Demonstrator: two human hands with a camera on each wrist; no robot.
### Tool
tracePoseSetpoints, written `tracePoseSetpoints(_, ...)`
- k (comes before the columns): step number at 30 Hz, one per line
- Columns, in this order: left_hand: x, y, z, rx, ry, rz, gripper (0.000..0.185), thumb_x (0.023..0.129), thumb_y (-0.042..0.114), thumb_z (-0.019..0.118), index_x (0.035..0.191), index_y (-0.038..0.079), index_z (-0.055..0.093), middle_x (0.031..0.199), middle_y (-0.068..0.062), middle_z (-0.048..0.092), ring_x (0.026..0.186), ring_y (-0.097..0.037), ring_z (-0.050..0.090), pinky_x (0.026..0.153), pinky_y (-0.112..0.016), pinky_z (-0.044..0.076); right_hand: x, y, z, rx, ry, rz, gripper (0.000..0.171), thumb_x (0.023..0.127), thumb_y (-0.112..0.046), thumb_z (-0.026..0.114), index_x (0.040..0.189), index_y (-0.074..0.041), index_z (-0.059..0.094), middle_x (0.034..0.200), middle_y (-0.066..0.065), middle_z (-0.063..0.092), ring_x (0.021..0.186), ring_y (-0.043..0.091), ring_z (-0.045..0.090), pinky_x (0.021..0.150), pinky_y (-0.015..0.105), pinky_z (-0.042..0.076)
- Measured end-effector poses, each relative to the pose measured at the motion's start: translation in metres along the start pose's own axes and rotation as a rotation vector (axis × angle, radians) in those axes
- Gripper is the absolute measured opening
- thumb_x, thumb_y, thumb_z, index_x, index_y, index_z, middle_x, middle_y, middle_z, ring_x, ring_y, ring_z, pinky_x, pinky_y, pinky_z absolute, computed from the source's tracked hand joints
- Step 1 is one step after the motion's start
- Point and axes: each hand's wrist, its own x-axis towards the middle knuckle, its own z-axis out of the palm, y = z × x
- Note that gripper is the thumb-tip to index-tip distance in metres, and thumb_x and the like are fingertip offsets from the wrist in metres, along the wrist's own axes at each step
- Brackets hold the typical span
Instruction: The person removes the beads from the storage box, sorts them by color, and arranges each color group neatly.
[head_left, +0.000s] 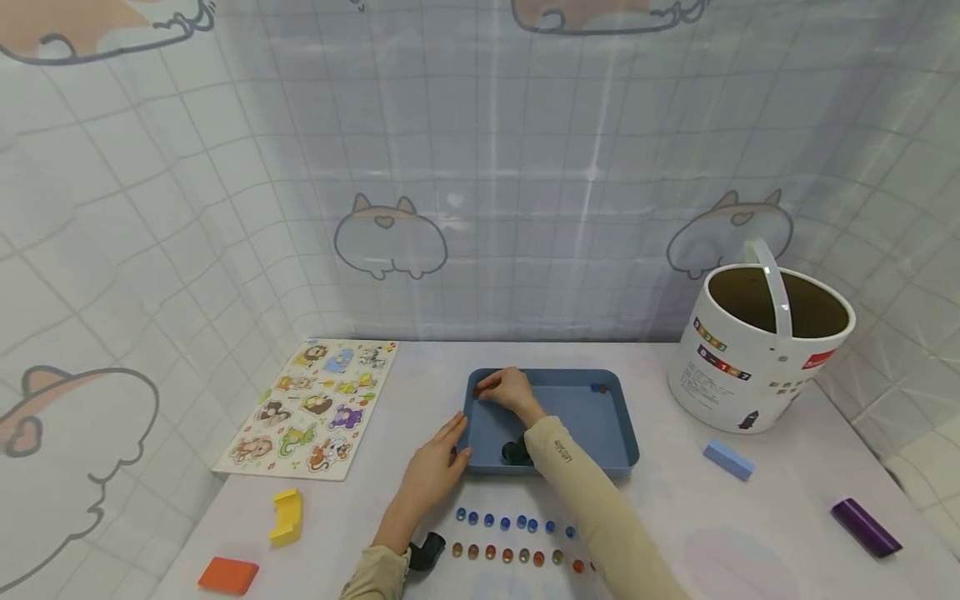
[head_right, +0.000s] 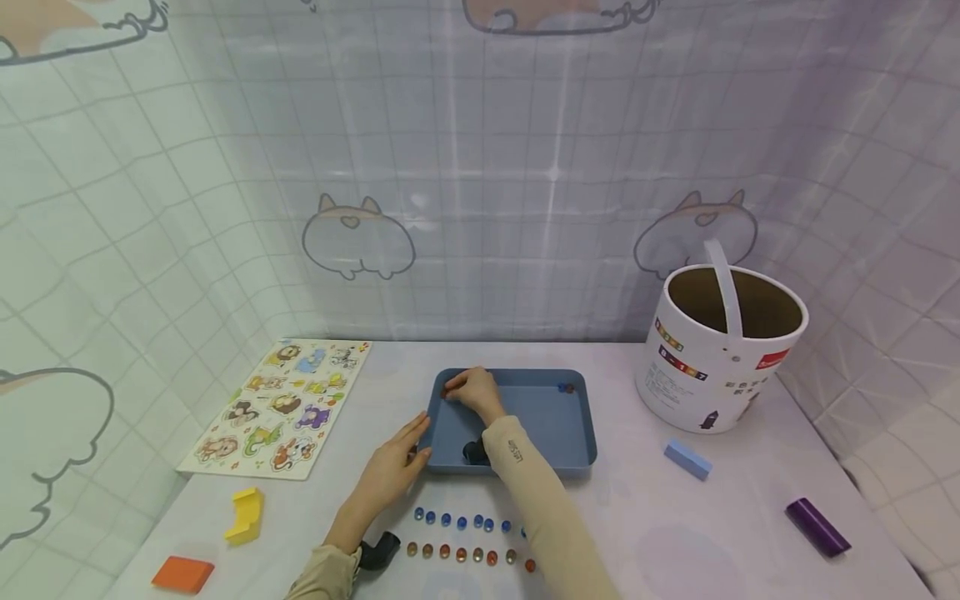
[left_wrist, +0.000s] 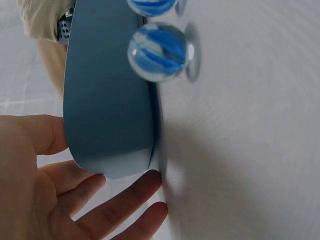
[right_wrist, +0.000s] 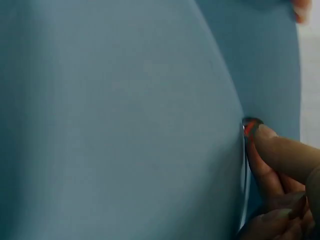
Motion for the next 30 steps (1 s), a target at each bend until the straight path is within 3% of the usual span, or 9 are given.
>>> tracePoseSetpoints(5, 0.001, -0.001, 0.0, 0.007, 0.011, 0.009, 0.053, 0.094, 0.022, 0.061, 0.142, 0.002, 0.048, 0.151, -0.01, 0.045, 0.125, -0.028, 0.057, 0.097, -0.045, 0.051, 0.0, -0.006, 0.006, -0.077, 0.037, -0.021, 0.013, 0.077, -0.014, 0.081, 0.09, -0.017, 0.079, 0.086, -0.001, 0.076, 0.085, 0.017, 0.068, 0.078, 0.033, 0.056)
tracePoseSetpoints(10, 0.0, -0.001, 0.001, 0.005, 0.009, 0.006, 0.053, 0.094, 0.022, 0.061, 0.142, 0.002, 0.048, 0.15, -0.01, 0.045, 0.125, -0.028, 0.057, 0.097, -0.045, 0.052, 0.001, -0.003, 0.007, -0.072, 0.017, -0.012, 0.014, 0.079, -0.016, 0.079, 0.094, -0.016, 0.079, 0.095, 0.002, 0.076, 0.094, 0.022, 0.068, 0.086, 0.037, 0.055)
tracePoseSetpoints(15, -0.002, 0.0, 0.0, -0.001, 0.008, 0.002, 0.053, 0.094, 0.022, 0.061, 0.142, 0.002, 0.048, 0.151, -0.01, 0.045, 0.12, -0.027, 0.061, 0.093, -0.044, 0.054, 0.0, -0.002, -0.004, -0.006, -0.028, -0.02, 0.018, 0.084, -0.018, 0.075, 0.101, -0.011, 0.077, 0.105, 0.008, 0.074, 0.096, 0.023, 0.068, 0.081, 0.035, 0.057)
tracePoseSetpoints(20, -0.002, 0.001, 0.001, 0.006, 0.012, -0.01, 0.053, 0.094, 0.022, 0.062, 0.141, 0.003, 0.048, 0.151, -0.009, 0.045, 0.126, -0.03, 0.056, 0.098, -0.046, 0.051, -0.003, -0.005, -0.031, 0.143, -0.092, 0.003, 0.021, 0.09, -0.02, 0.069, 0.108, -0.013, 0.075, 0.114, 0.007, 0.072, 0.11, 0.025, 0.064, 0.097, 0.042, 0.052)
tracePoseSetpoints(22, -0.002, 0.001, 0.001, 0.016, 0.016, -0.008, 0.053, 0.093, 0.022, 0.062, 0.141, 0.003, 0.049, 0.15, -0.009, 0.045, 0.128, -0.031, 0.054, 0.1, -0.047, 0.05, -0.004, -0.006, -0.042, 0.197, -0.113, 0.008, 0.023, 0.091, -0.021, 0.068, 0.111, -0.012, 0.074, 0.114, 0.006, 0.072, 0.108, 0.025, 0.063, 0.093, 0.04, 0.052)
tracePoseSetpoints(24, -0.002, 0.0, 0.001, 0.024, 0.019, -0.005, 0.053, 0.093, 0.021, 0.062, 0.141, 0.003, 0.049, 0.15, -0.01, 0.046, 0.128, -0.032, 0.054, 0.1, -0.048, 0.049, -0.006, -0.006, -0.053, 0.236, -0.129, 0.011, 0.025, 0.091, -0.023, 0.068, 0.114, -0.013, 0.073, 0.114, 0.004, 0.072, 0.101, 0.023, 0.062, 0.079, 0.036, 0.05)
tracePoseSetpoints(27, -0.002, 0.0, 0.002, 0.03, 0.021, 0.0, 0.053, 0.093, 0.02, 0.063, 0.141, 0.002, 0.049, 0.149, -0.01, 0.046, 0.127, -0.033, 0.054, 0.099, -0.049, 0.05, -0.011, -0.004, -0.071, 0.292, -0.148, 0.001, 0.03, 0.092, -0.023, 0.067, 0.119, -0.011, 0.07, 0.116, 0.006, 0.072, 0.081, 0.021, 0.054, 0.061, 0.032, 0.036)
tracePoseSetpoints(30, -0.002, 0.001, 0.004, 0.032, 0.022, -0.001, 0.052, 0.093, 0.02, 0.063, 0.141, 0.002, 0.049, 0.149, -0.01, 0.047, 0.127, -0.033, 0.055, 0.099, -0.048, 0.05, -0.018, -0.001, -0.091, 0.325, -0.161, -0.033, 0.033, 0.093, -0.022, 0.065, 0.123, -0.009, 0.067, 0.12, 0.008, 0.07, 0.069, 0.013, 0.047, 0.056, 0.026, 0.031)
